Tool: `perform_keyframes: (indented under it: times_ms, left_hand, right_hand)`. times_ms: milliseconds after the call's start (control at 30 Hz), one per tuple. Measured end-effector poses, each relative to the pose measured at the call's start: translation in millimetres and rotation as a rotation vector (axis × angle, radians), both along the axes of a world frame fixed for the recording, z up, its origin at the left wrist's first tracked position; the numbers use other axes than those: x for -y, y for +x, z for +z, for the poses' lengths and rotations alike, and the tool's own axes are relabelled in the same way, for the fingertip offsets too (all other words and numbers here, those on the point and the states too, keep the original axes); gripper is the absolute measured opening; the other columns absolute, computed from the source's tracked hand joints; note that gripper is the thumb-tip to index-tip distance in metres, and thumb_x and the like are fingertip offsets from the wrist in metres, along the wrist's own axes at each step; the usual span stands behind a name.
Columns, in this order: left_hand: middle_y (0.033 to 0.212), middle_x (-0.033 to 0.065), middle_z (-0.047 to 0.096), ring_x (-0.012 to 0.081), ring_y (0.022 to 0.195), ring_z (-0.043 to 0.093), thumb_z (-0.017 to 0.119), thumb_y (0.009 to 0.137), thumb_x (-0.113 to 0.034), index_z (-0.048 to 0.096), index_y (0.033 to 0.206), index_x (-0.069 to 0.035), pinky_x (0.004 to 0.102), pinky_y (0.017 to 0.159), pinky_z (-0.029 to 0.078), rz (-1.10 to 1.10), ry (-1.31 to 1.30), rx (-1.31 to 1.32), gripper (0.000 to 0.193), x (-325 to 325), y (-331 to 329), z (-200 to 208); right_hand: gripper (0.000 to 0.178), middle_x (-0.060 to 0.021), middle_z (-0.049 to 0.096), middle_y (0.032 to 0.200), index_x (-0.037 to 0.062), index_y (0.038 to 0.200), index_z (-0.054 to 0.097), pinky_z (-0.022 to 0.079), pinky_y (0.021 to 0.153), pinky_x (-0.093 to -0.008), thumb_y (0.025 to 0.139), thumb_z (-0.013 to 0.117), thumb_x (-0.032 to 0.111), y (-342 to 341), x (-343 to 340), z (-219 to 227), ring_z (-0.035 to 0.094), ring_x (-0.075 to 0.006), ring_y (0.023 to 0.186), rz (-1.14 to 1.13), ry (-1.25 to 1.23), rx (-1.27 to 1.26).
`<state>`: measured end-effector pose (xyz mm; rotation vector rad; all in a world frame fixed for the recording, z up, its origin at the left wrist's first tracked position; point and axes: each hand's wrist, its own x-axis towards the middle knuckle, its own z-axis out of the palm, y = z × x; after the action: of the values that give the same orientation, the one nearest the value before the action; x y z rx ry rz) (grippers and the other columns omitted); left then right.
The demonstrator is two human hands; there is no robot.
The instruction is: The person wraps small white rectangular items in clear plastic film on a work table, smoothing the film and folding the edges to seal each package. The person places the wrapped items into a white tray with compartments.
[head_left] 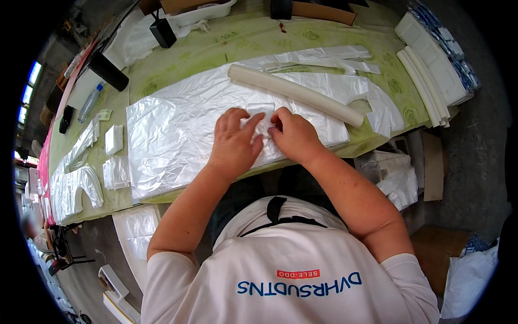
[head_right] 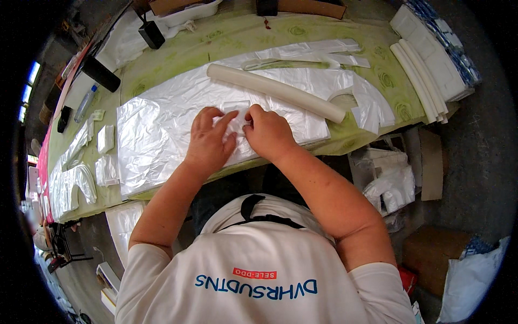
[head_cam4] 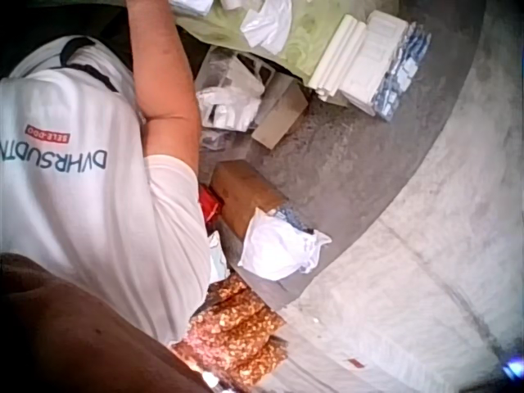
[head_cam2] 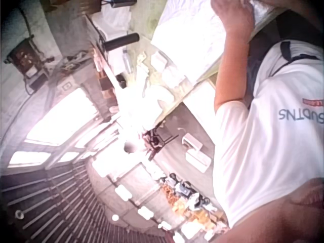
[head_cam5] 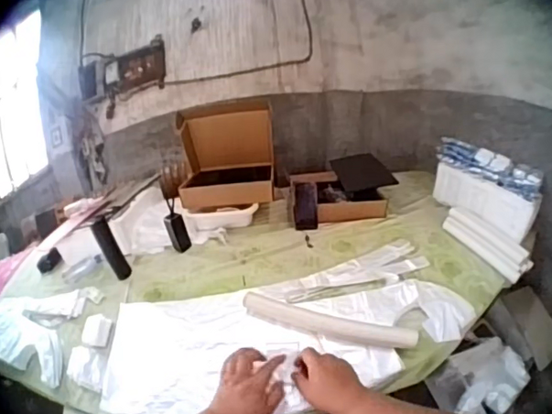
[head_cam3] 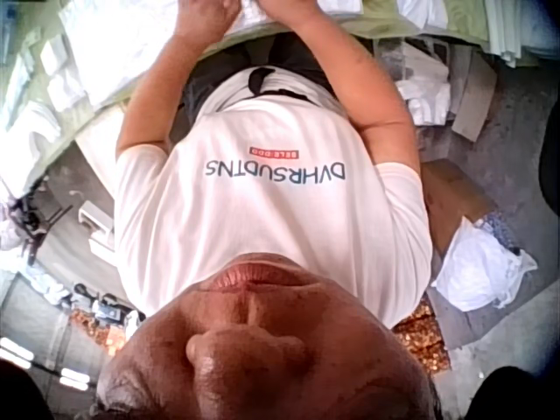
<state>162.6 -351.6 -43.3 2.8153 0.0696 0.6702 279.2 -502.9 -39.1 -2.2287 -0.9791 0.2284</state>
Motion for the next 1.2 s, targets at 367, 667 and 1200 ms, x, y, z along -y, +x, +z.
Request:
perform_keyframes:
  times_ms: [367,667,1200]
  left_hand:
    - [0.162,0.0153,0.03,0.0367,0.153,0.02,0.056,0.094,-0.046,0.038,0.153,-0.008,0.0661,0.118,0.014,0.061,0.034,-0.349,0.072,8.4,3.6,-3.4]
    - [0.139,0.0156,0.055,0.0355,0.129,0.05,0.069,0.086,-0.013,0.056,0.133,-0.005,0.0486,0.111,0.037,-0.32,-0.406,0.013,0.05,32.0,-50.6,7.8]
    - [0.126,0.0076,0.063,0.0237,0.116,0.06,0.049,0.105,-0.027,0.052,0.135,-0.008,0.0457,0.103,0.046,0.112,-2.359,-0.256,0.036,72.2,-88.3,-33.7]
  right_hand:
    - [0.036,-0.0157,0.064,0.105,0.0095,0.118,0.064,0.053,0.083,-0.0481,0.083,0.067,0.016,-0.5,0.7,-4.2,0.064,-0.0362,0.099,0.108,0.002,0.268]
    - [0.048,-0.0162,0.063,0.115,0.0143,0.131,0.063,0.053,0.091,-0.0444,0.084,0.066,0.025,12.9,-9.1,24.2,0.064,-0.0363,0.106,0.137,-0.283,0.07]
    - [0.041,-0.0135,0.061,0.106,0.0071,0.117,0.069,0.051,0.087,-0.0419,0.078,0.071,0.02,-74.5,42.8,9.2,0.059,-0.0326,0.099,0.36,0.062,0.166]
